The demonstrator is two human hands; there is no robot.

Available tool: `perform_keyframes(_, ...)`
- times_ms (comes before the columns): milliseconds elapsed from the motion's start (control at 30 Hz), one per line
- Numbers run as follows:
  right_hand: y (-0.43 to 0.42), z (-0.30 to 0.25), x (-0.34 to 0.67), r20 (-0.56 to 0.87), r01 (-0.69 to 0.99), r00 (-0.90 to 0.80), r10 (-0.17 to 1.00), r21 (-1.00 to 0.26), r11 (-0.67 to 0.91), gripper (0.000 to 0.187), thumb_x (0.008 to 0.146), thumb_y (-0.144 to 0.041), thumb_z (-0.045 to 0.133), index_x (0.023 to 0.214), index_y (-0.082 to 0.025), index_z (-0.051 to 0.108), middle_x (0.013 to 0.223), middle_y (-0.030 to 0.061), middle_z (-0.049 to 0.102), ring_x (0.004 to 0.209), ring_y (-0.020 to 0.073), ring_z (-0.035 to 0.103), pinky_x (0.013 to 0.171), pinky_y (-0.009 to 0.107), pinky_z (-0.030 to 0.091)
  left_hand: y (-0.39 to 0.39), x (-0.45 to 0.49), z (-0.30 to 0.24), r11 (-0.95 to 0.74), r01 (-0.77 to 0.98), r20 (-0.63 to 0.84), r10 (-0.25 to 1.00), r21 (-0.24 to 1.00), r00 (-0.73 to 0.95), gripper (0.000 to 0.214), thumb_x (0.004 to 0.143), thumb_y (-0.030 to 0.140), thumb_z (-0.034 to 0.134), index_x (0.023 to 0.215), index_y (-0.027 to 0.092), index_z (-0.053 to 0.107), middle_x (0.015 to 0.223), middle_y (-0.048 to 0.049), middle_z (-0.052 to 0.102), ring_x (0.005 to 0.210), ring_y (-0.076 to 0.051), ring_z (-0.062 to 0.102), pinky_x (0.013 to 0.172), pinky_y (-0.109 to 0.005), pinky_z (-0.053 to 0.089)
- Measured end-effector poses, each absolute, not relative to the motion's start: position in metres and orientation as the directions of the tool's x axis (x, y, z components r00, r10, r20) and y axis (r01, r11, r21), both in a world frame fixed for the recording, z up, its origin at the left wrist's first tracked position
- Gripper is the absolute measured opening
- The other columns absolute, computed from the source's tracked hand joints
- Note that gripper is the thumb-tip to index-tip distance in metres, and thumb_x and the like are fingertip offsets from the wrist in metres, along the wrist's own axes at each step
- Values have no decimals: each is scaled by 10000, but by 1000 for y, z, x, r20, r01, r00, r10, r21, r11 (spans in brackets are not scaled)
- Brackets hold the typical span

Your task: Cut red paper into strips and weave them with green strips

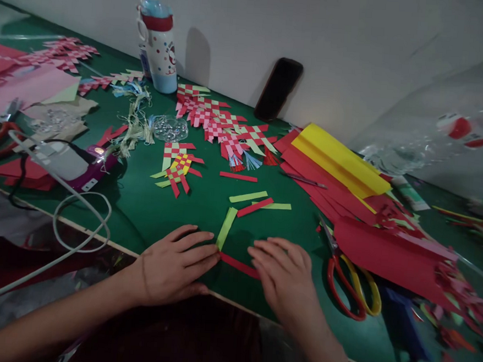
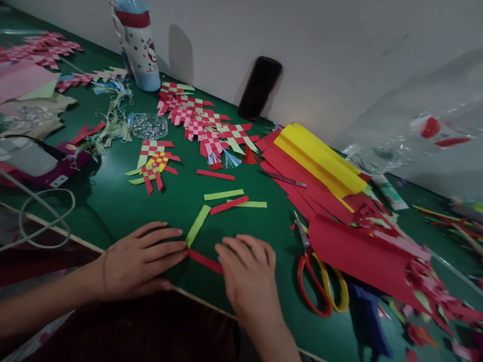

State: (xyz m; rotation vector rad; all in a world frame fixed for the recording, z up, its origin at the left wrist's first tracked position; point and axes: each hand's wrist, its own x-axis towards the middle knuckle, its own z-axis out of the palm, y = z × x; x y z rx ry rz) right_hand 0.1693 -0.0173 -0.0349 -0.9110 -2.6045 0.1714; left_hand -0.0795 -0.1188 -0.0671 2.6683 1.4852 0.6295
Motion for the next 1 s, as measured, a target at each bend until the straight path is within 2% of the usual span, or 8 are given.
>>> perform_keyframes(167, 36, -29, 153, 294, 565, -759, 581, -145, 812, 336, 961, -188, 429, 1223, -184, 639, 1178, 82, 681, 1109, 239, 531, 977, 404, 420, -118, -80, -66, -544, 811, 343, 820, 216, 459, 476, 935, 491, 531, 1310, 200, 558, 1283, -64, 630, 1296, -254, 468, 1161, -457, 258)
perform_keyframes(267, 63, -34, 143, 220, 621, -749, 624, -95, 778, 384, 943, -144, 397, 1259, -172, 613, 1249, 98, 648, 1140, 253, 507, 943, 419, 433, -118, -80, -66, -546, 811, 347, 817, 208, 461, 483, 934, 497, 529, 1312, 199, 554, 1269, -69, 632, 1296, -253, 471, 1148, -454, 278)
perform_keyframes(433, 84, -42, 138, 183, 651, -729, 660, -115, 750, 363, 912, -137, 419, 1184, -189, 656, 1177, 97, 682, 1066, 255, 523, 901, 426, 430, -118, -79, -65, -535, 813, 343, 826, 227, 448, 462, 936, 502, 517, 1292, 211, 565, 1280, -79, 617, 1314, -256, 457, 1143, -452, 282)
perform_keyframes(633, 82, -33, 147, 177, 656, -717, 675, -157, 738, 219, 893, -213, 499, 982, -188, 697, 934, 92, 709, 931, 245, 564, 838, 395, 447, -118, -79, -64, -499, 831, 372, 840, 245, 395, 439, 927, 517, 520, 1253, 231, 586, 1293, -73, 594, 1319, -284, 436, 1119, -476, 295)
perform_keyframes(700, 75, -29, 151, 185, 695, -641, 745, -275, 665, 167, 878, -260, 534, 912, -201, 687, 892, 72, 702, 867, 228, 584, 780, 369, 461, -118, -79, -64, -491, 835, 377, 843, 247, 384, 428, 924, 514, 525, 1241, 235, 592, 1284, -72, 597, 1315, -293, 436, 1111, -477, 302)
perform_keyframes(767, 65, -26, 155, 141, 705, -504, 852, -502, 501, 153, 853, -335, 585, 879, -212, 671, 835, 47, 690, 775, 202, 598, 701, 337, 468, -118, -80, -64, -498, 830, 375, 841, 253, 390, 431, 928, 512, 519, 1245, 229, 587, 1274, -67, 604, 1314, -290, 436, 1116, -476, 294)
perform_keyframes(867, 48, -27, 155, -3, 550, -361, 933, -808, 210, 234, 809, -435, 653, 843, -203, 641, 741, 14, 664, 628, 147, 573, 599, 286, 462, -118, -80, -65, -512, 816, 364, 838, 268, 406, 431, 940, 502, 501, 1259, 221, 573, 1256, -58, 615, 1312, -276, 441, 1129, -473, 278)
perform_keyframes(1000, 29, -35, 147, -143, 319, -294, 945, -947, -44, 308, 743, -464, 742, 817, -183, 638, 744, 28, 689, 622, 136, 611, 597, 273, 510, -118, -80, -66, -499, 820, 361, 847, 280, 391, 416, 934, 499, 511, 1241, 228, 586, 1262, -69, 608, 1310, -287, 443, 1118, -471, 298)
